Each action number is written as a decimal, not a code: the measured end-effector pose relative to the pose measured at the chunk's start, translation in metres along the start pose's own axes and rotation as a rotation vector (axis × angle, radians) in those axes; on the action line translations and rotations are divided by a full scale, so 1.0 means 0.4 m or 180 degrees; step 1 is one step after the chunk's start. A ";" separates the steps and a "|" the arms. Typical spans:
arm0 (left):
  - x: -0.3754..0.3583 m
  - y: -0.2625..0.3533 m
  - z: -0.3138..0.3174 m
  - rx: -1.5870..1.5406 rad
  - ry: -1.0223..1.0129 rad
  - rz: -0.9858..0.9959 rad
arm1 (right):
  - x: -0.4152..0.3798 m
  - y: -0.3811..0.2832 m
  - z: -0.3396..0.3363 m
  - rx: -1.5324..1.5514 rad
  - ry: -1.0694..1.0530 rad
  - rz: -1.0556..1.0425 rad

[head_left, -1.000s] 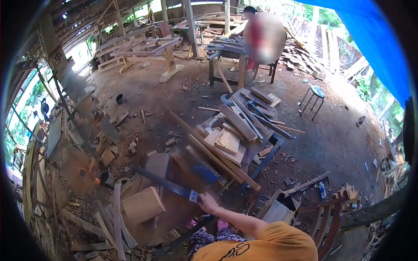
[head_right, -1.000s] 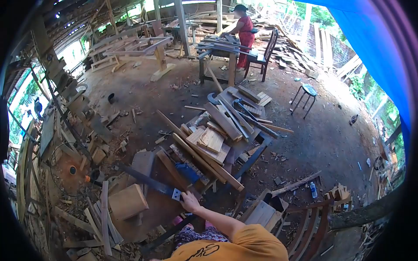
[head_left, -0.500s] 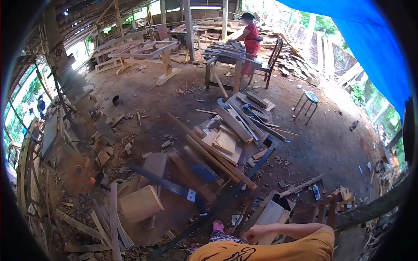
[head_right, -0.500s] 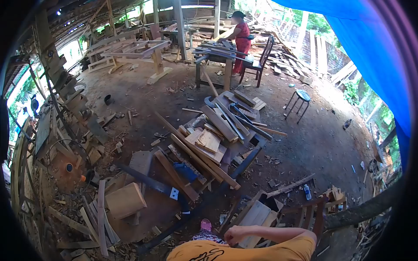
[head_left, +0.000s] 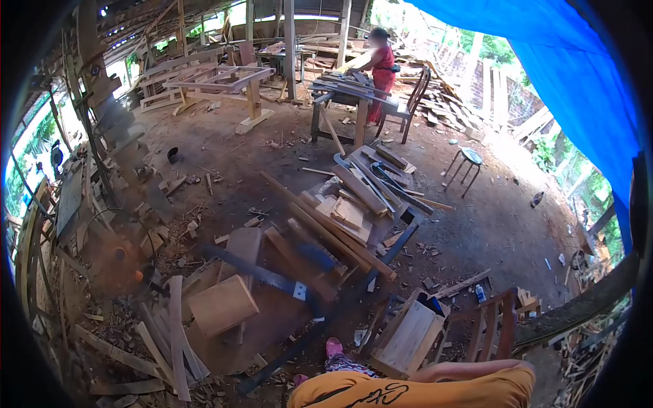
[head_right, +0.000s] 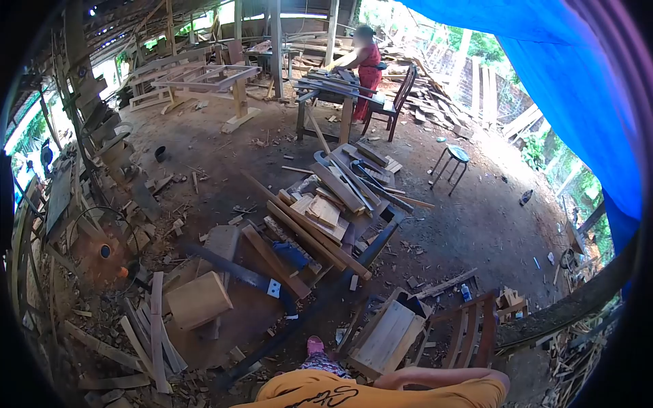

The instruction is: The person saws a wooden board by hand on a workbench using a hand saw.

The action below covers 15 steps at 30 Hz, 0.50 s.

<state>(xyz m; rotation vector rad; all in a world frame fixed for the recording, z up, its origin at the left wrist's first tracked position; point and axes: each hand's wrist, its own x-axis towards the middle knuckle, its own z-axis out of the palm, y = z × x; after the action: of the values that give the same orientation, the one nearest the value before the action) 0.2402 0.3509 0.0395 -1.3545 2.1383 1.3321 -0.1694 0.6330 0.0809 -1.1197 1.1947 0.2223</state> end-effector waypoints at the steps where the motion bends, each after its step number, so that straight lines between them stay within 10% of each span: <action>1: -0.006 -0.008 -0.008 0.0012 -0.0007 -0.0001 | 0.007 -0.004 -0.001 -0.0011 0.0010 -0.0006; 15: -0.073 -0.096 0.035 0.0003 -0.0440 0.0076 | -0.036 0.005 0.097 0.0012 0.0037 0.0235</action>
<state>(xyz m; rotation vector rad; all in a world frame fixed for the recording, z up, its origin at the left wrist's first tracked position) 0.2839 0.3736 0.0295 -1.2028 2.0693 1.3908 -0.1523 0.6699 0.0892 -1.0759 1.2475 0.2703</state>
